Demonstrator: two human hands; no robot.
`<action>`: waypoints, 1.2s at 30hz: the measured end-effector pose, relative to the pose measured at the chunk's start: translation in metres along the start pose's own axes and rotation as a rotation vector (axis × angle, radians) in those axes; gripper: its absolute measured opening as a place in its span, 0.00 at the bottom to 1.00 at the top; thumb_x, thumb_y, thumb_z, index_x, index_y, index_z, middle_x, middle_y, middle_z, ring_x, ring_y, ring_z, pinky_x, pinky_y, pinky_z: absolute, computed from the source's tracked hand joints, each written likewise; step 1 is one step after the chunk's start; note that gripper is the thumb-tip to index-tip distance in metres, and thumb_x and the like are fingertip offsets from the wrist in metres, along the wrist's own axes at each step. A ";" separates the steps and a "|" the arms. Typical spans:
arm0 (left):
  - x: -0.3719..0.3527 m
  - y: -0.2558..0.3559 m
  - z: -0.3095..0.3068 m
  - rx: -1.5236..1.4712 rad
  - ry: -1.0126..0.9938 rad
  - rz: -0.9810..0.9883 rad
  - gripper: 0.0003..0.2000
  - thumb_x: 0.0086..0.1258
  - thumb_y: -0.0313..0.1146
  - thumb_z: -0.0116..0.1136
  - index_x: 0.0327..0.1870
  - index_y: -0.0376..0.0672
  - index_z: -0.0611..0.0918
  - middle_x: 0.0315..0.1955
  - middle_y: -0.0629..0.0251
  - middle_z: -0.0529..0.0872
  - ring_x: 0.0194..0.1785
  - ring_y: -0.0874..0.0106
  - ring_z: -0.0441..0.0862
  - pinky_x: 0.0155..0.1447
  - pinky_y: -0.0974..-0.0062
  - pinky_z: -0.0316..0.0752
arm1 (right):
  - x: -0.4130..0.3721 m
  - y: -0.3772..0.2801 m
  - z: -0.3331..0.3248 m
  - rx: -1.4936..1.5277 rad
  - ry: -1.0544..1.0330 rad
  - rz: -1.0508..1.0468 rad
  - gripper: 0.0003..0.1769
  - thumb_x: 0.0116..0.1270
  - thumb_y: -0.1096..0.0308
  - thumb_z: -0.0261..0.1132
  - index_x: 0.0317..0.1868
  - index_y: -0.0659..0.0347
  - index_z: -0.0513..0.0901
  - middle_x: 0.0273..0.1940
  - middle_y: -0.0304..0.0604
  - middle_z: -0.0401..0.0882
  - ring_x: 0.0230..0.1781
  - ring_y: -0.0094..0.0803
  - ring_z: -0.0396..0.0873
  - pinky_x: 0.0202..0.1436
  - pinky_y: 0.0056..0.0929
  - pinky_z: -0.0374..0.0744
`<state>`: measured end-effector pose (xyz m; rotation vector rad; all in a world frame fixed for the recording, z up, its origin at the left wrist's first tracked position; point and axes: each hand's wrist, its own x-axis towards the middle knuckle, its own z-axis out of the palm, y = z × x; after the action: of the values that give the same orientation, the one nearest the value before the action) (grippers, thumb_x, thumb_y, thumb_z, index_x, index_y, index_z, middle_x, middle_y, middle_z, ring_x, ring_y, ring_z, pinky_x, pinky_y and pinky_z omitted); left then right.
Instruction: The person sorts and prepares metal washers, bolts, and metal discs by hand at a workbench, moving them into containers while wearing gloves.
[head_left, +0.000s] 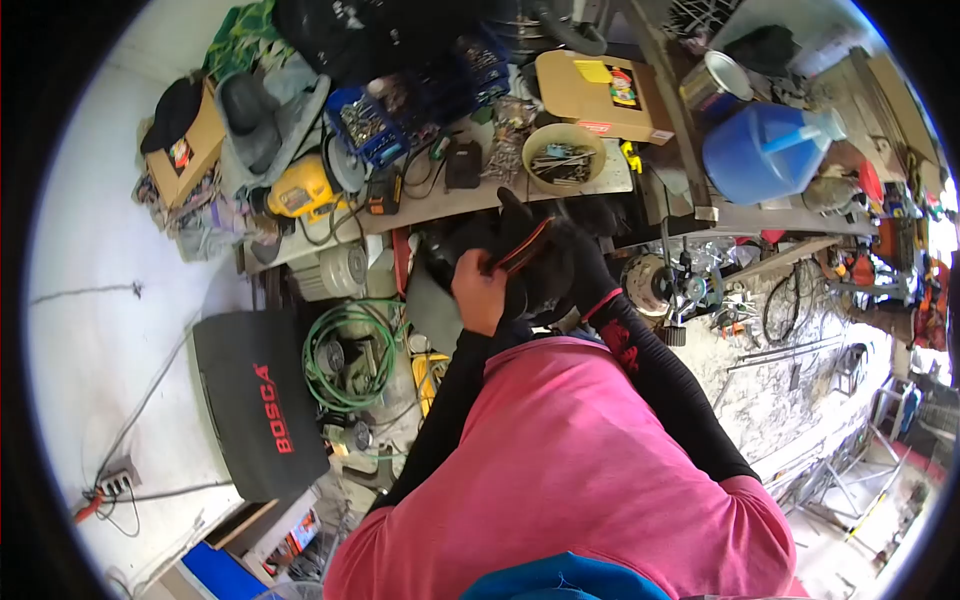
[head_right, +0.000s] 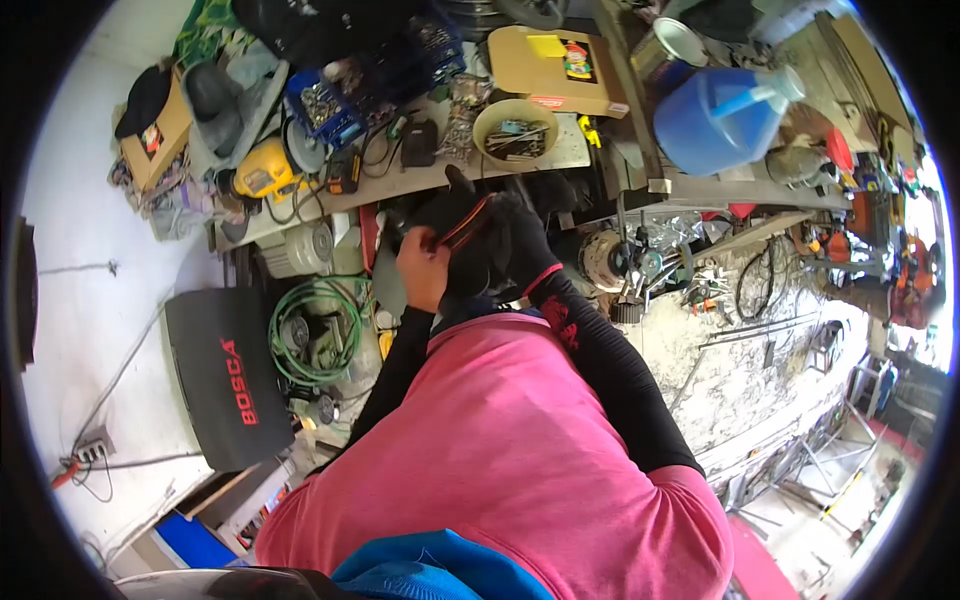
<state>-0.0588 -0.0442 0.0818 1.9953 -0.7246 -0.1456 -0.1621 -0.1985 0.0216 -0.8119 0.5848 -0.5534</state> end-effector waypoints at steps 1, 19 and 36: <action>-0.008 -0.008 -0.001 -0.021 0.026 -0.128 0.14 0.61 0.19 0.58 0.49 0.38 0.82 0.40 0.53 0.86 0.42 0.57 0.86 0.42 0.59 0.77 | 0.001 0.001 -0.004 0.080 0.002 -0.037 0.11 0.74 0.67 0.63 0.53 0.62 0.82 0.49 0.40 0.85 0.49 0.35 0.83 0.59 0.32 0.80; -0.006 0.043 -0.015 -0.502 -0.698 -0.589 0.09 0.71 0.27 0.48 0.42 0.35 0.81 0.19 0.72 0.73 0.19 0.80 0.69 0.22 0.80 0.60 | -0.027 -0.050 0.035 -0.544 -0.182 0.063 0.15 0.77 0.64 0.62 0.55 0.66 0.82 0.42 0.43 0.86 0.41 0.27 0.82 0.46 0.30 0.80; -0.025 -0.027 0.041 -0.905 0.060 -0.671 0.09 0.75 0.30 0.55 0.36 0.38 0.86 0.32 0.64 0.89 0.28 0.73 0.84 0.35 0.72 0.79 | -0.048 -0.030 0.039 -0.760 -0.516 0.025 0.20 0.76 0.71 0.60 0.66 0.66 0.76 0.57 0.46 0.84 0.58 0.27 0.79 0.65 0.29 0.75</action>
<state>-0.0834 -0.0526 0.0329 1.2691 0.1061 -0.6755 -0.1766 -0.1649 0.0797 -1.6011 0.3122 -0.0615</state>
